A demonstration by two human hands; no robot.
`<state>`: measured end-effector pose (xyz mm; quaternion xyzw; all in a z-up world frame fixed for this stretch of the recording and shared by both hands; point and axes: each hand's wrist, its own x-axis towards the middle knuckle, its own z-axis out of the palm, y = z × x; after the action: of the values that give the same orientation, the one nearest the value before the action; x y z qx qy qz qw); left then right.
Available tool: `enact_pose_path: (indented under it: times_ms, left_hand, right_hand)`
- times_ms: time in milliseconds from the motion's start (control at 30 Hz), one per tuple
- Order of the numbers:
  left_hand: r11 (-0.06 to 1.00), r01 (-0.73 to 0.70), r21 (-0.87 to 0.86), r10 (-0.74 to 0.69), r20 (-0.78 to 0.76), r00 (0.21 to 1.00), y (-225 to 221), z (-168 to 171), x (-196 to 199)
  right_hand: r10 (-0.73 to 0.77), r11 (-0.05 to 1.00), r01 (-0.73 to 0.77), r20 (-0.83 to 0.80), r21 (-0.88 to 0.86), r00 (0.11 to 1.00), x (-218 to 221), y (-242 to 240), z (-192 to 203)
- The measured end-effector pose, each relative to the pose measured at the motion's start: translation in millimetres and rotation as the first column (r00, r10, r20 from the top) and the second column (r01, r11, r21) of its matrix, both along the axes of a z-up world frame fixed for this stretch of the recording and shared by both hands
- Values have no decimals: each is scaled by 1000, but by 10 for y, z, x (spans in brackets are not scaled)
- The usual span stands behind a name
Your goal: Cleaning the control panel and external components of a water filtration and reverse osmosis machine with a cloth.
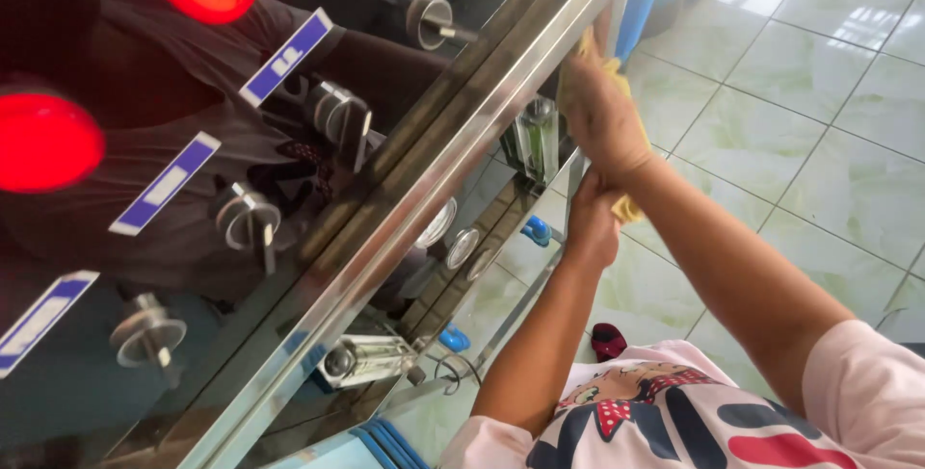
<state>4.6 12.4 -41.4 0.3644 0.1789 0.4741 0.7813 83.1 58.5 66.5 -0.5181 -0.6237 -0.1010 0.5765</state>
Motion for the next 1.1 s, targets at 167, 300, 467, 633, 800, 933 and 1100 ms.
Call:
enact_pose_path:
  times_ms: [167, 300, 467, 633, 800, 933, 1100]
  left_hand:
    - [936, -35, -349, 30, -21, 999, 35, -353, -184]
    - [933, -12, -359, -30, -112, 993, -84, -974, -237]
    - [943, 20, -331, -96, -214, 972, 32, -1332, 44]
    - [993, -72, -90, 61, -112, 992, 76, 301, 98]
    - [988, -156, -18, 156, 131, 979, -72, 654, -59]
    - [991, -120, -55, 122, 24, 992, -180, 369, -122]
    - [997, -54, -57, 54, -11, 998, -301, 136, -176]
  right_hand:
    - [114, 968, -98, 59, -231, 992, -114, 129, -537]
    - [157, 940, -123, 82, -317, 984, 10, -65, -997]
    - [176, 821, -227, -147, -523, 973, 232, -236, -395]
    - [234, 895, -374, -457, -243, 858, 302, -37, 174]
    - [373, 909, -415, -531, 44, 761, 154, -1, 171]
    - [336, 899, -423, -447, -110, 829, 142, -31, -101]
    - [326, 859, -434, -365, -271, 872, 207, -177, -194]
